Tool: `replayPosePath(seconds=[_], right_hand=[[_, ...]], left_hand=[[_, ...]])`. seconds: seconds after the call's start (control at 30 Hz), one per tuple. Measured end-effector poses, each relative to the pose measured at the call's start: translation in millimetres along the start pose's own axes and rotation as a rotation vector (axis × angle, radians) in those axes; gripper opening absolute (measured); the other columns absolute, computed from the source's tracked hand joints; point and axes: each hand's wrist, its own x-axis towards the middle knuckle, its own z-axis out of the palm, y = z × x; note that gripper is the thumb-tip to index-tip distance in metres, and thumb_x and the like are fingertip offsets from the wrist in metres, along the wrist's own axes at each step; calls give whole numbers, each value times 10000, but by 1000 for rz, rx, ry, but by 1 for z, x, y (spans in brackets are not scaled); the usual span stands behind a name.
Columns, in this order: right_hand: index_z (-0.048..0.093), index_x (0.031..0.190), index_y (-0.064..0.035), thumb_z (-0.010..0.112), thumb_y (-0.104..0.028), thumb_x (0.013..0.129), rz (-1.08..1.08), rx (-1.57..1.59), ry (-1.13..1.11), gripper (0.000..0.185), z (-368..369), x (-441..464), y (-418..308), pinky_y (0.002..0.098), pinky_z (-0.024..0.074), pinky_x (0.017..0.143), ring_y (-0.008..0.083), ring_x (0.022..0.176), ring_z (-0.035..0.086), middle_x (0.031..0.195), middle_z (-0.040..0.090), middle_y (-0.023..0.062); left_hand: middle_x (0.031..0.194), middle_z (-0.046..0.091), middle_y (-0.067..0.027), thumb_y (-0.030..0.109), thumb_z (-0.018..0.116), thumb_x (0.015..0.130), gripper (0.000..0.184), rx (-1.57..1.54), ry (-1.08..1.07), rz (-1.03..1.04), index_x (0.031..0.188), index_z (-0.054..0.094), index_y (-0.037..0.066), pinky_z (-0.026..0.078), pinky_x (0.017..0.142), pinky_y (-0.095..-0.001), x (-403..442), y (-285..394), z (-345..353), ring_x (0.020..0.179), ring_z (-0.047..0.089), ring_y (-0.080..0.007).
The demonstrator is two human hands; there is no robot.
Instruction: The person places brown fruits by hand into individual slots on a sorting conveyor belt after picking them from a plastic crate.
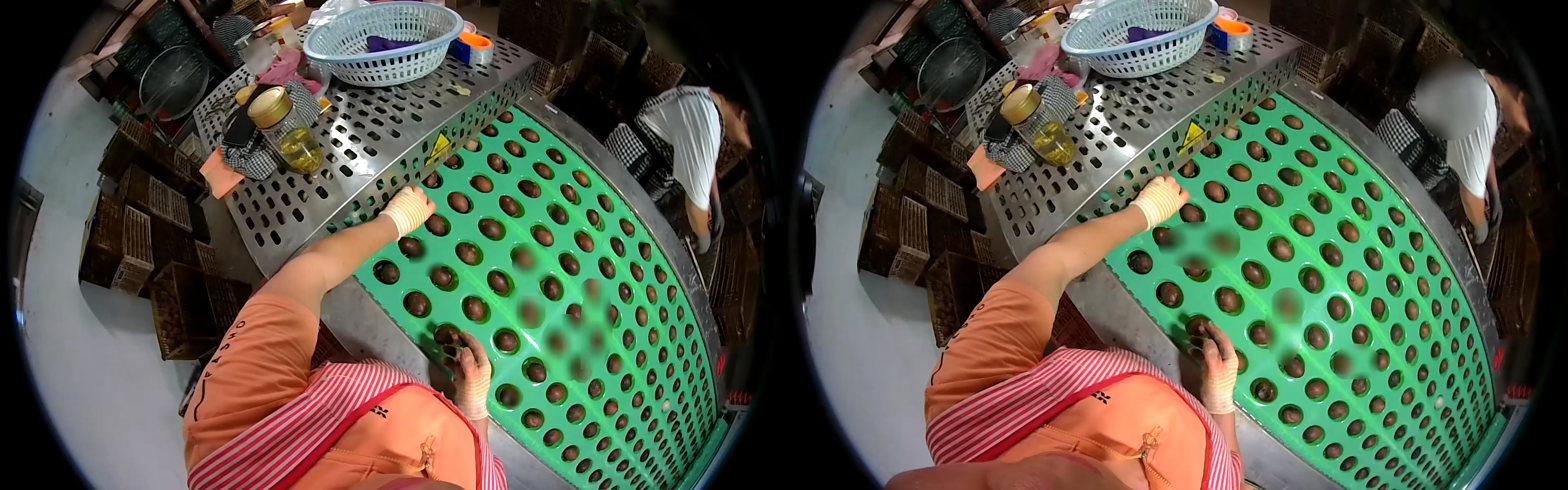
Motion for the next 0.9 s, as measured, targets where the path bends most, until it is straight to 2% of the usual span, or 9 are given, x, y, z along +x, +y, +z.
replayPosePath(seconds=[0.07,0.17,0.27,0.37,0.47,0.5,0.63,0.83,0.9], right_hand=[[524,1308,18,641,-284,901,-48,-7,31,521,-6,2,-1,339,507,842,213,1020,611,1201,605,122],[478,1335,21,662,-330,877,-101,-33,55,606,-4,-1,1,346,513,820,210,981,610,1186,595,134],[520,1293,18,644,-285,903,-138,-59,94,509,-8,-12,0,334,511,814,204,953,612,1136,611,121],[564,1253,23,624,-157,918,-234,-227,196,385,-8,-26,3,311,507,831,170,969,598,1137,613,100],[583,1204,3,634,-54,870,-602,-755,484,343,-42,-38,33,377,473,908,273,1022,585,1137,603,161],[576,1211,2,635,-44,858,-726,-976,624,360,-38,-50,31,402,460,930,306,1048,573,1160,591,183],[528,1272,-13,610,-104,869,-731,-1155,857,421,-53,-81,48,492,398,996,395,1161,494,1300,490,235],[492,1326,-11,626,-228,891,-779,-1465,951,505,-47,-72,98,554,338,1052,475,1247,418,1342,447,274],[491,1325,-8,633,-231,892,-707,-1570,922,507,-33,-74,113,558,337,1055,479,1250,413,1342,447,277]], left_hand=[[1126,610,-89,193,690,763,369,26,58,18,1105,628,70,487,817,-371,10,0,13,1037,573,-240],[1124,596,-98,198,749,697,405,112,-100,53,1073,671,70,482,817,-360,-1,-9,-3,1041,567,-249],[1112,586,-99,193,803,613,490,46,-233,81,1071,690,60,474,818,-348,-12,-1,-23,1054,556,-260],[1090,580,-92,194,829,558,536,-80,-174,-75,1056,683,59,460,823,-339,-26,10,-34,1072,543,-264],[1192,519,-94,210,651,801,428,-455,215,-81,1199,586,66,443,902,-421,-45,45,-3,1139,502,-304],[1312,447,-102,271,639,822,525,-514,289,-22,1304,515,104,431,944,-451,-76,53,-25,1224,449,-321],[1491,306,-122,451,639,811,684,-753,417,192,1413,418,214,347,1048,-559,-148,95,-15,1358,317,-403],[1503,296,-137,443,649,808,715,-777,476,239,1437,393,220,305,1062,-551,-156,97,26,1340,321,-421],[1437,375,-156,412,660,779,684,-758,506,201,1388,449,182,354,1028,-542,-162,88,35,1294,390,-409]])
